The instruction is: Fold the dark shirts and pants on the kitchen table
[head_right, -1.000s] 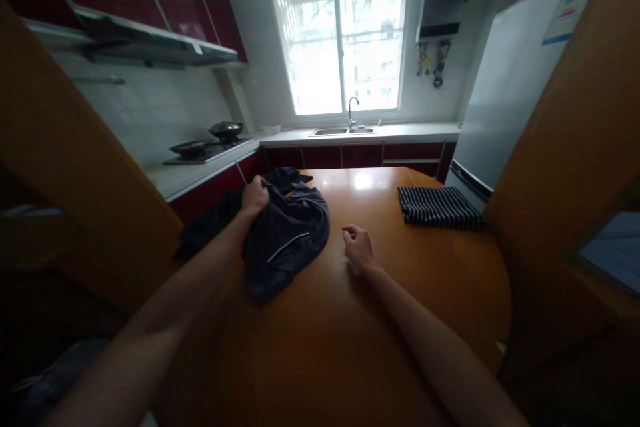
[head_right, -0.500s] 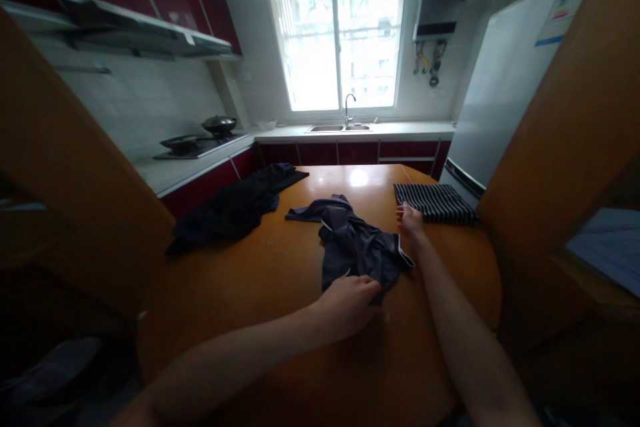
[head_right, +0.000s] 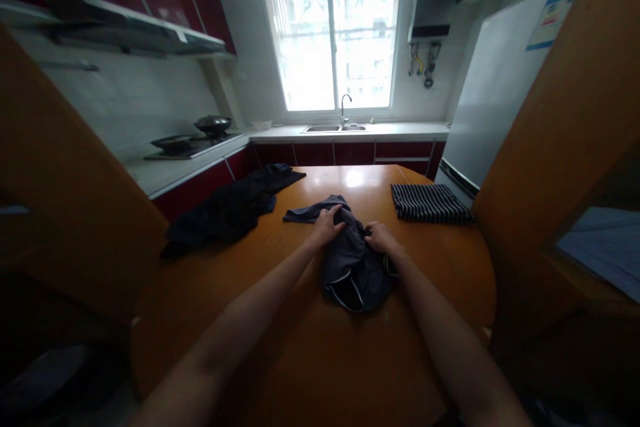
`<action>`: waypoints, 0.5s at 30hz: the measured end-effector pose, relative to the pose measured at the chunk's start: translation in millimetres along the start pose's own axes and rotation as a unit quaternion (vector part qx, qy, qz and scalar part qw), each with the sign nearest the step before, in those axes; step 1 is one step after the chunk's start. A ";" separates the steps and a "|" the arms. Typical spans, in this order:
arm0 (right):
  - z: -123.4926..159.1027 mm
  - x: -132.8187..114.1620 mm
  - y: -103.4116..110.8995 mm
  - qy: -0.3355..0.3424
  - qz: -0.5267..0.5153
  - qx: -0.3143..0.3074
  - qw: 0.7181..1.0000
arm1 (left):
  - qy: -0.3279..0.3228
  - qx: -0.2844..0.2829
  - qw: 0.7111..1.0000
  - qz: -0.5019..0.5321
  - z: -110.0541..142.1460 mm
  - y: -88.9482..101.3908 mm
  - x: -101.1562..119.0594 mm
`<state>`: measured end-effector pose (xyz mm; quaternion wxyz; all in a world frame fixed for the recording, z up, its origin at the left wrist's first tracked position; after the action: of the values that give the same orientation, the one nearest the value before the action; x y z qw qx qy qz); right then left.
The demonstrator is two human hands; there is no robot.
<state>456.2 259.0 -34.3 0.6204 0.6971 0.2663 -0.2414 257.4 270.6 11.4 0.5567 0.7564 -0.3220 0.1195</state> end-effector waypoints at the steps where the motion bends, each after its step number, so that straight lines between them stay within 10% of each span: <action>1: -0.2 -1.3 1.4 0.004 0.002 -0.009 1.000 | -0.002 -0.006 1.000 0.016 -5.1 0.8 -3.7; 4: -2.5 2.2 15.8 -0.006 0.001 -0.010 1.000 | -0.019 0.028 0.998 0.045 -6.7 25.3 -25.2; 9: -6.5 22.6 52.9 -0.063 -0.005 0.016 0.998 | -0.023 0.151 0.987 0.045 49.6 124.2 -100.7; 15: 5.3 31.0 70.2 -0.103 0.018 -0.044 0.994 | 0.056 0.070 0.996 -0.029 154.4 219.0 -174.5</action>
<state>526.3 249.7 -3.9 0.6788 0.6452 0.1994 -0.2886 -39.1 152.6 30.6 0.5228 0.7948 -0.2589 0.1674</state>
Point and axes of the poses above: each hand's wrist, its own z-axis away from the middle knuckle, its own y-axis out of the back of the hand, x = y × z, the point moved 3 cm from there along -z, towards the middle knuckle, and after that the axes turned 2 degrees about x, right-handed, at the moved point
